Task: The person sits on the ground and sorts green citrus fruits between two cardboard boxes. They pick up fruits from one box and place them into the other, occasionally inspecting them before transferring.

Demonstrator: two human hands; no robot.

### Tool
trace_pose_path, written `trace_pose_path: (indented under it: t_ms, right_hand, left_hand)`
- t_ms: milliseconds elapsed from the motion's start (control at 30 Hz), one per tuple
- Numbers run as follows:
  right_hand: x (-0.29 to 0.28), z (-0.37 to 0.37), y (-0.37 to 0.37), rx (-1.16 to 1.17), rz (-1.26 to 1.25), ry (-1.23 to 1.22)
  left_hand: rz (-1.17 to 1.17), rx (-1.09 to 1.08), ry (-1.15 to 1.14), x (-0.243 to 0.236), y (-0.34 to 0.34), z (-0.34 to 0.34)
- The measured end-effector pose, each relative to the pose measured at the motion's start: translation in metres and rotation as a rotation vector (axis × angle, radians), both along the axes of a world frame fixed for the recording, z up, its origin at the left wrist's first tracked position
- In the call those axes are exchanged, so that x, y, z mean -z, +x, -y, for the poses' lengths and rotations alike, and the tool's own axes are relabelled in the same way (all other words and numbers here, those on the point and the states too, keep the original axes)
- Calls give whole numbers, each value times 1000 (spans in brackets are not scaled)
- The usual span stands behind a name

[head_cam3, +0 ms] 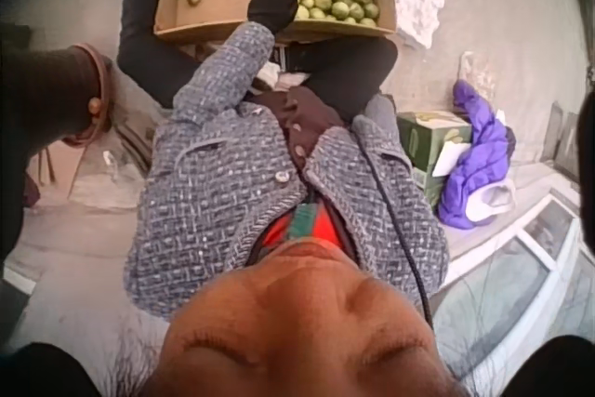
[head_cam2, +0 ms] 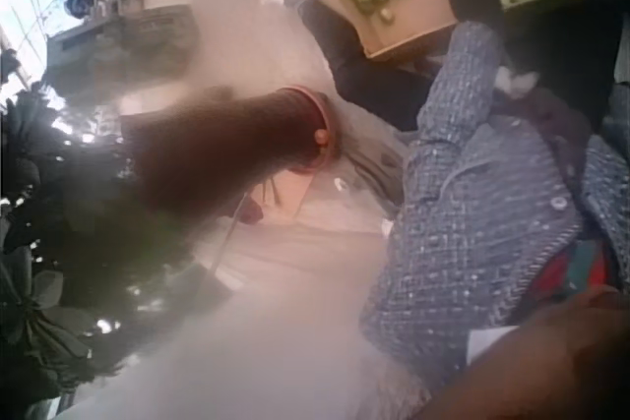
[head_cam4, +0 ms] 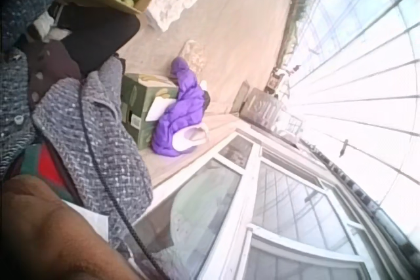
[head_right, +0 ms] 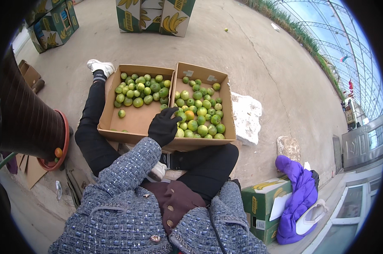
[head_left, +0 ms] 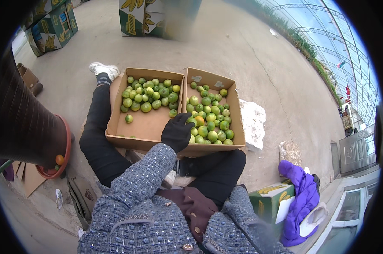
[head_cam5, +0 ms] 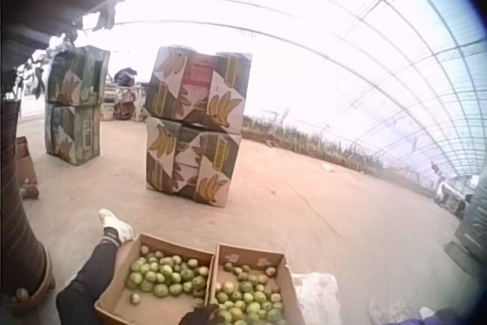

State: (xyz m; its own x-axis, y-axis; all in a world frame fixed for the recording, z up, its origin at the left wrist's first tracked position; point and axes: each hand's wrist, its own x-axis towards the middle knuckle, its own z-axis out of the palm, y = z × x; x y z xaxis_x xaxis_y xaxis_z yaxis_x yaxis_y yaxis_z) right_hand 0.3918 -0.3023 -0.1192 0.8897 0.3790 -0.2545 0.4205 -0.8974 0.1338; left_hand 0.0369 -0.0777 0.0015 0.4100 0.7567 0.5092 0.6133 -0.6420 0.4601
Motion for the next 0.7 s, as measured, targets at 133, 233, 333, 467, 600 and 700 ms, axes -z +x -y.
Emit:
trace_pose_path:
  t_ms: [133, 233, 333, 467, 600, 700]
  right_hand:
    - [-17, -19, -15, -74, -34, 179]
    - [-57, -31, -22, -106, -91, 395]
    - [-102, -62, -37, -179, -186, 626]
    - [-144, -98, -81, -264, -340, 839]
    - [-174, -115, -138, -353, -453, 901]
    - [-174, -122, -197, -436, -568, 865]
  left_hand:
    - [-199, 285, 10, -10, -11, -2]
    - [-411, 352, -26, -24, -11, 2]
    - [-399, 256, -145, -5, -6, -6]
    - [-305, 203, -290, -12, -11, -1]
    - [-241, 172, -334, -15, -2, 11]
    - [-206, 211, -412, -2, -1, 3]
